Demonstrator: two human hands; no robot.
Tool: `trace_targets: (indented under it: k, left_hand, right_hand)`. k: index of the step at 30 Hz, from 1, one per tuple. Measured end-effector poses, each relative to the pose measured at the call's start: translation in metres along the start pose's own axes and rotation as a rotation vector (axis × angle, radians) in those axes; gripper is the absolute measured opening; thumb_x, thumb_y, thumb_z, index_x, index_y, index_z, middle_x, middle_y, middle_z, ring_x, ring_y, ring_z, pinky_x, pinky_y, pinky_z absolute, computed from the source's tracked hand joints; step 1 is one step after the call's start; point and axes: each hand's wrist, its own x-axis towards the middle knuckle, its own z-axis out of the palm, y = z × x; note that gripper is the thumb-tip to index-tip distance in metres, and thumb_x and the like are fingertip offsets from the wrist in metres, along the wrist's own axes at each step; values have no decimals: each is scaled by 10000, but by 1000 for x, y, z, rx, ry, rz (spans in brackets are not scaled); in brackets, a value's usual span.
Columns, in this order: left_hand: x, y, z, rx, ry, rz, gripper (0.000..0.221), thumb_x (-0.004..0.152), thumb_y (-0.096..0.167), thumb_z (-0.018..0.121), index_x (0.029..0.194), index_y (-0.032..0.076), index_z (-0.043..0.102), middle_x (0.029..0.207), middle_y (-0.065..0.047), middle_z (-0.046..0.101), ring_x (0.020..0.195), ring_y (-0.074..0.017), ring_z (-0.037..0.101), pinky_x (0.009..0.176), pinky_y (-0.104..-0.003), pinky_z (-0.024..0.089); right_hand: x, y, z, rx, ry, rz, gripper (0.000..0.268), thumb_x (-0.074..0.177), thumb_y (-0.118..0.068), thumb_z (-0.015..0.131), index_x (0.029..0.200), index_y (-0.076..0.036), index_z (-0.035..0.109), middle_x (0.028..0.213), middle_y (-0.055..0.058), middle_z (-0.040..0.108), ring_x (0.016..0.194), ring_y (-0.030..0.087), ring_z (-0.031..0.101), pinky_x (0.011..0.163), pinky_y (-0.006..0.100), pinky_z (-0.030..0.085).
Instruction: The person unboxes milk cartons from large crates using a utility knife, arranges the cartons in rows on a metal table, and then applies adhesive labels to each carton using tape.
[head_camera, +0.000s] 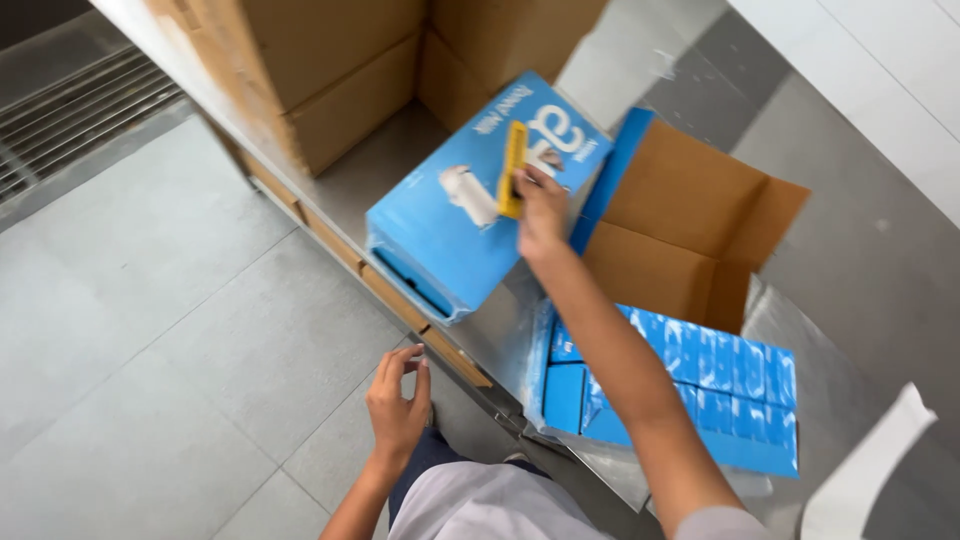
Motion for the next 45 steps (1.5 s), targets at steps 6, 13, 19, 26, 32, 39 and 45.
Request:
trace_targets:
  k: [6, 13, 19, 26, 32, 39, 45]
  left_hand:
    - [-1, 33, 50, -152, -156, -25, 207, 921, 18, 691, 1127, 6, 679, 1064, -125, 709, 907, -228, 735, 817, -339, 590]
    - [-62, 79, 113, -246, -448, -63, 491, 967, 138, 655, 1404, -16, 491, 1466, -217, 475, 1366, -344, 471, 1134, -436, 364]
    - [-122, 75, 166, -318, -471, -166, 739, 1028, 238, 538, 1585, -58, 154, 1658, -263, 119, 1549, -383, 141, 1234, -493, 118]
    - [-196, 42, 217, -280, 39, -170, 769, 1098, 501, 317, 1620, -31, 127, 1694, -192, 156, 1588, -322, 177, 1292, -456, 143]
    - [-305, -115, 298, -582, 168, -517, 697, 1158, 593, 325, 1461, -32, 264, 1429, -149, 376, 1323, -275, 345, 1173, -448, 272]
    - [-302, -98, 328, -552, 239, -447, 741, 1123, 583, 350, 1513, -27, 197, 1501, -195, 313, 1351, -328, 327, 1189, -478, 231]
    - [-267, -137, 316, -149, 47, -202, 796, 1116, 466, 427, 1562, -50, 18, 1613, -275, 155, 1473, -430, 199, 1241, -535, 124]
  right_hand:
    - [-29, -18, -5, -248, 5, -83, 557, 915, -80, 690, 1430, -41, 482, 1318, 123, 642, 1073, 223, 626, 876, 358, 511]
    - [-162, -215, -182, -495, 172, -439, 377, 969, -255, 752, 1284, -84, 633, 1259, 74, 698, 1148, 175, 695, 986, 312, 584]
    - [-163, -226, -444, -994, 340, -330, 396, 982, -374, 746, 1221, -62, 694, 1169, 66, 735, 1111, 172, 697, 960, 342, 555]
    - [-121, -131, -560, -379, -47, 72, 869, 974, -709, 447, 1450, 11, 540, 1404, 230, 623, 1309, 311, 607, 1106, 420, 484]
    - [-40, -63, -582, -289, -72, 119, 1083, 871, -727, 568, 1600, -13, 207, 1578, 273, 384, 1451, 323, 403, 1119, 449, 418]
    - [-42, -48, -565, -246, -13, 60, 787, 895, -460, 722, 1411, 106, 543, 1362, 285, 626, 1260, 370, 614, 1061, 448, 501]
    - [-89, -26, -599, -242, 208, 207, 730, 1043, -515, 607, 1217, 193, 638, 822, 293, 694, 769, 345, 723, 839, 424, 629]
